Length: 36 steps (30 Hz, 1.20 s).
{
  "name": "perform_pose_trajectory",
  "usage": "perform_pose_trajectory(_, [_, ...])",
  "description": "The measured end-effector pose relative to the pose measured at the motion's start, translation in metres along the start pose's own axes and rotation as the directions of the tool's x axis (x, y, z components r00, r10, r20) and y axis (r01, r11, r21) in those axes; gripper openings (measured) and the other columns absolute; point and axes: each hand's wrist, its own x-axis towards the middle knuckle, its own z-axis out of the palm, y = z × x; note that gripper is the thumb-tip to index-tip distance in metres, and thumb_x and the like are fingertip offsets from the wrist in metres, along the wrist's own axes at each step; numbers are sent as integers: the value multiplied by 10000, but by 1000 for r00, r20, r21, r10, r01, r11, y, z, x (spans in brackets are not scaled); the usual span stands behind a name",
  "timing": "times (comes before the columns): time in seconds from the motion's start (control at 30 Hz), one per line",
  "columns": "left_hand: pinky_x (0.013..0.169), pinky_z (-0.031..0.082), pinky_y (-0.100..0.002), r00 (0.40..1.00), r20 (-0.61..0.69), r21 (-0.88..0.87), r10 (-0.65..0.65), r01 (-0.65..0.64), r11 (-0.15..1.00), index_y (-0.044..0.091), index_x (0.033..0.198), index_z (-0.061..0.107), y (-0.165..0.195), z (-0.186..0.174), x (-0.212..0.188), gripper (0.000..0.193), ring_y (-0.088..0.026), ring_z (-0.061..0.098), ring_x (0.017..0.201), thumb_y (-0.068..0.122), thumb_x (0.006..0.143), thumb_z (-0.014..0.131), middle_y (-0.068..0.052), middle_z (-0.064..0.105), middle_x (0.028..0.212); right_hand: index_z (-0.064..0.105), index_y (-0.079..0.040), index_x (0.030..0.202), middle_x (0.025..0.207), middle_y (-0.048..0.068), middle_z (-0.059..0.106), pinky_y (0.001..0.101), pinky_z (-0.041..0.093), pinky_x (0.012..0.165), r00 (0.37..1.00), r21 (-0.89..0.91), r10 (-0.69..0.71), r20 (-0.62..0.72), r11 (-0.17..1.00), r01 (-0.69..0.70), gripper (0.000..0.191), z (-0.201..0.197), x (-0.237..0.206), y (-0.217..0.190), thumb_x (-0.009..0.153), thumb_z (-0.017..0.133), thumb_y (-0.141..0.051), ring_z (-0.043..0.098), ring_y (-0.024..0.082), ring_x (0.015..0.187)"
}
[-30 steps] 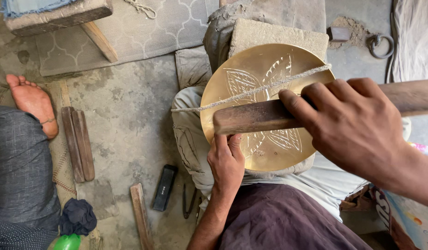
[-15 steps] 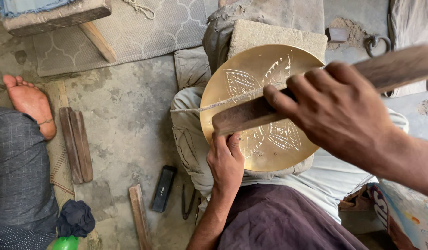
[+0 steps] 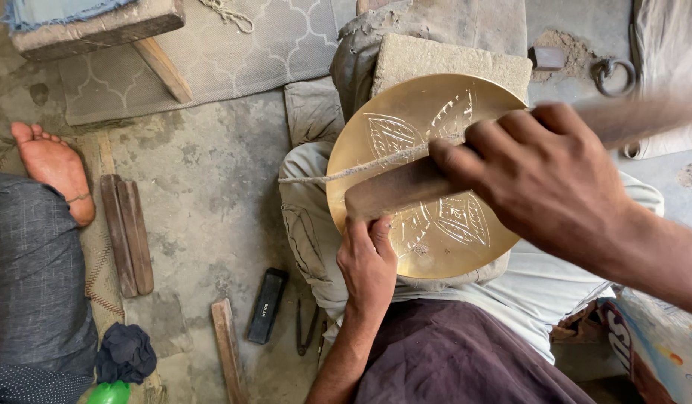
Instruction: The person sits on the floor with a brass plate resting on a sandbag, holds a small punch against the plate's etched floral pattern, and repeatedly strikes the punch with a wooden mallet, repositioning the punch around the design to deepen the engraving.
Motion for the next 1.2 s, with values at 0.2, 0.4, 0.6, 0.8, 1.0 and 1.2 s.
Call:
perform_pose_trajectory(0.2, [603, 551, -380, 1000, 4, -15, 17, -17, 1000, 3, 1054, 532, 2, -2, 0, 183, -267, 708, 752, 166, 1051, 615, -115, 649, 856, 454, -194, 1436, 1038, 60, 667, 396, 536, 878, 999, -33, -46, 15, 998, 46, 465, 3, -1, 3, 976, 501, -248, 668, 213, 925])
perform_pose_trajectory(0.4, [614, 556, -387, 1000, 9, -15, 17, -16, 1000, -3, 1089, 537, 6, -4, 1, 192, -287, 712, 782, 169, 1050, 611, -128, 655, 881, 539, -134, 1425, 1036, 100, 704, 417, 521, 834, 995, 143, 91, 27, 985, -94, 453, 1, 1, -1, 979, 532, -55, 674, 206, 848])
perform_pose_trajectory(0.6, [622, 554, -396, 1000, 16, -5, -6, 6, 1000, 4, 1060, 539, 4, -3, 0, 200, -288, 708, 769, 189, 1056, 615, -132, 652, 866, 529, -121, 1438, 1046, 111, 698, 428, 524, 849, 997, 115, 78, 16, 990, -79, 448, 3, 1, -5, 993, 506, -69, 671, 233, 879])
perform_pose_trajectory(0.8, [606, 559, -379, 1000, 21, -4, -11, 11, 1000, -5, 1061, 538, 3, -2, -1, 197, -267, 712, 761, 178, 1054, 611, -120, 649, 862, 529, -166, 1461, 1078, 99, 699, 412, 528, 831, 984, 120, 133, 116, 982, -146, 483, 3, 2, -2, 992, 493, -53, 675, 222, 879])
perform_pose_trajectory(1.0, [601, 551, -378, 1000, 31, -11, -2, 2, 1000, -19, 1107, 541, 4, -4, -1, 195, -255, 704, 746, 158, 1050, 602, -112, 644, 840, 553, -193, 1445, 1081, 69, 708, 432, 529, 896, 996, 17, 67, 56, 998, -68, 453, 4, 0, -1, 1002, 516, -106, 687, 214, 897])
perform_pose_trajectory(1.2, [604, 541, -393, 998, 49, 14, -46, 46, 999, -8, 1051, 531, 5, -5, -1, 185, -265, 696, 741, 151, 1041, 626, -118, 637, 841, 550, -260, 1410, 1059, 36, 709, 434, 529, 866, 997, -96, 22, 68, 995, -15, 443, 7, -2, 4, 980, 524, -157, 690, 214, 898])
